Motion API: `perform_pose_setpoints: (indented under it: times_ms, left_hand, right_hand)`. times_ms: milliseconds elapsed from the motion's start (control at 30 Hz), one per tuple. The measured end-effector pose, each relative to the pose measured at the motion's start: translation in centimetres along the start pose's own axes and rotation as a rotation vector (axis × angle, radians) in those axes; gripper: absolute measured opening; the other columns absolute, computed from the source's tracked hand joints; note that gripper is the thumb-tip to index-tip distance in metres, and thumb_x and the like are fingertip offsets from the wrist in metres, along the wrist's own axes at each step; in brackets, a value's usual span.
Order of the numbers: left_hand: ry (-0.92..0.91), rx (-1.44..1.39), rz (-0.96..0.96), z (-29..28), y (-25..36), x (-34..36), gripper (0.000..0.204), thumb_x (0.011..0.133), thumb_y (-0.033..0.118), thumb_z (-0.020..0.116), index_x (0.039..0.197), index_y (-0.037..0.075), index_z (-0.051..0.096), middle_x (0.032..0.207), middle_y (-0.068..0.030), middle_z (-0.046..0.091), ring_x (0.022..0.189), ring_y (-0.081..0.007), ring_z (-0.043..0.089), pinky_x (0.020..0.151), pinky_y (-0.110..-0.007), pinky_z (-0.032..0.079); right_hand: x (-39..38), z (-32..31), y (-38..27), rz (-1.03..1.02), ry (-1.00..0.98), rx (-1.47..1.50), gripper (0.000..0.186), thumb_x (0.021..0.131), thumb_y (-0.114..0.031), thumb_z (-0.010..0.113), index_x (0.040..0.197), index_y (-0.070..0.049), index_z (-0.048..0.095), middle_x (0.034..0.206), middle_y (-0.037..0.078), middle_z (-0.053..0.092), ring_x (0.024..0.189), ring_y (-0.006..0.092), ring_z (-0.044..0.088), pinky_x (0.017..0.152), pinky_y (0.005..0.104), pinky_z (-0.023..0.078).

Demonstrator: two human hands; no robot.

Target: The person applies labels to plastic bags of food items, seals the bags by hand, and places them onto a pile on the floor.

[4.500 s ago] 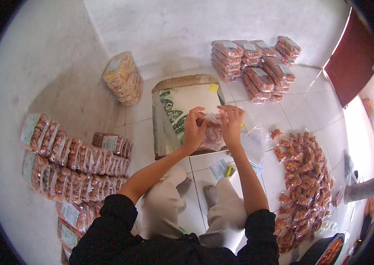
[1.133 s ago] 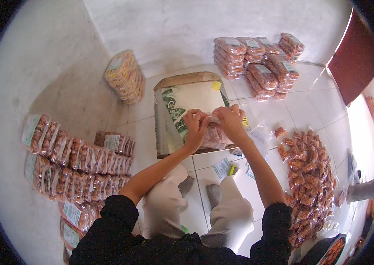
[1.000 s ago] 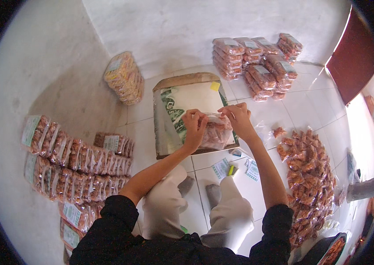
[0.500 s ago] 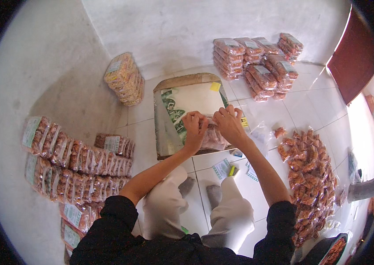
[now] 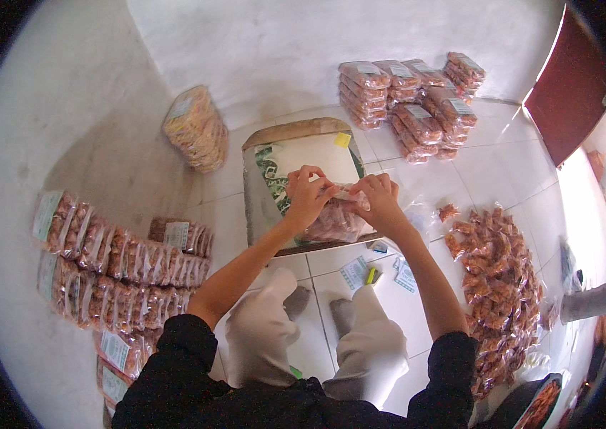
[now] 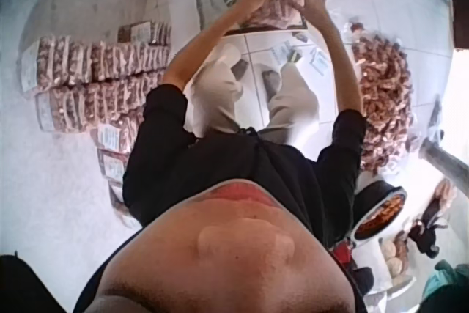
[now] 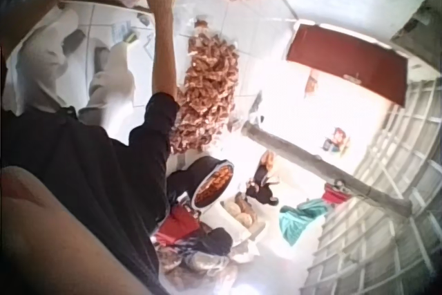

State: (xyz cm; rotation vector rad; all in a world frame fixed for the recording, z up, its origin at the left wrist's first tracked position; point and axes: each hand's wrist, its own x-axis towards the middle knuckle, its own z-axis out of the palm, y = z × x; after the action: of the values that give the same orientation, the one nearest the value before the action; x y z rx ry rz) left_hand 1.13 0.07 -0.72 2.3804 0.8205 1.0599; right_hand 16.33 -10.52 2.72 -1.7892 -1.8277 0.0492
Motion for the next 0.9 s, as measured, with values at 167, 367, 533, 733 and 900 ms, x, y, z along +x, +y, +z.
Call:
perform_pose_setpoints:
  times_ms: [167, 367, 533, 733, 900]
  left_hand:
    - [0.024, -0.111, -0.133, 0.8, 0.8, -0.4, 0.021, 0.077, 0.031, 0.064, 0.079, 0.009, 0.064, 0.102, -0.0027, 0.044, 0.099, -0.027, 0.033, 0.084, -0.042, 0.027]
    - [0.134, -0.121, 0.008, 1.2, 0.4, -1.2, 0.02, 0.077, 0.028, 0.063, 0.076, 0.008, 0.061, 0.104, -0.0037, 0.042, 0.1, -0.0276, 0.032, 0.08, -0.045, 0.028]
    - [0.101, -0.11, -0.057, 1.1, 0.0, -0.5, 0.021, 0.077, 0.029, 0.064, 0.076, 0.008, 0.064, 0.104, -0.0039, 0.041, 0.099, -0.0279, 0.031, 0.081, -0.044, 0.028]
    - [0.025, -0.171, -0.157, 1.0, -0.6, -0.1, 0.022, 0.077, 0.033, 0.064, 0.076, 0.011, 0.067, 0.104, -0.0039, 0.04, 0.1, -0.0277, 0.031, 0.082, -0.043, 0.028]
    - [0.041, -0.189, -0.111, 1.0, -0.7, -0.3, 0.023, 0.078, 0.032, 0.063, 0.076, 0.009, 0.066, 0.104, -0.006, 0.04, 0.098, -0.027, 0.033, 0.083, -0.042, 0.028]
  right_hand:
    - [-0.2, 1.4, 1.0, -0.073, 0.124, -0.111, 0.018, 0.073, -0.02, 0.064, 0.088, -0.011, 0.061, 0.1, 0.004, 0.05, 0.1, 0.0257, 0.04, 0.087, 0.0418, 0.028]
    - [-0.5, 4.2, 2.0, 0.281, 0.05, 0.19, 0.018, 0.078, -0.023, 0.062, 0.088, -0.009, 0.061, 0.103, 0.007, 0.045, 0.101, 0.0281, 0.036, 0.087, 0.0429, 0.029]
    - [-0.2, 4.1, 0.5, 0.388, 0.151, 0.187, 0.021, 0.08, -0.03, 0.06, 0.09, -0.011, 0.061, 0.104, 0.009, 0.045, 0.101, 0.0288, 0.036, 0.089, 0.0464, 0.027]
    - [0.9, 3.3, -1.2, 0.17, 0.179, -0.105, 0.021, 0.083, -0.031, 0.056, 0.09, -0.012, 0.059, 0.099, 0.006, 0.047, 0.099, 0.0272, 0.038, 0.086, 0.0466, 0.027]
    - [1.7, 3.6, -0.9, 0.215, 0.044, -0.059, 0.019, 0.083, -0.03, 0.055, 0.088, -0.012, 0.059, 0.094, 0.007, 0.048, 0.097, 0.0272, 0.041, 0.083, 0.0479, 0.029]
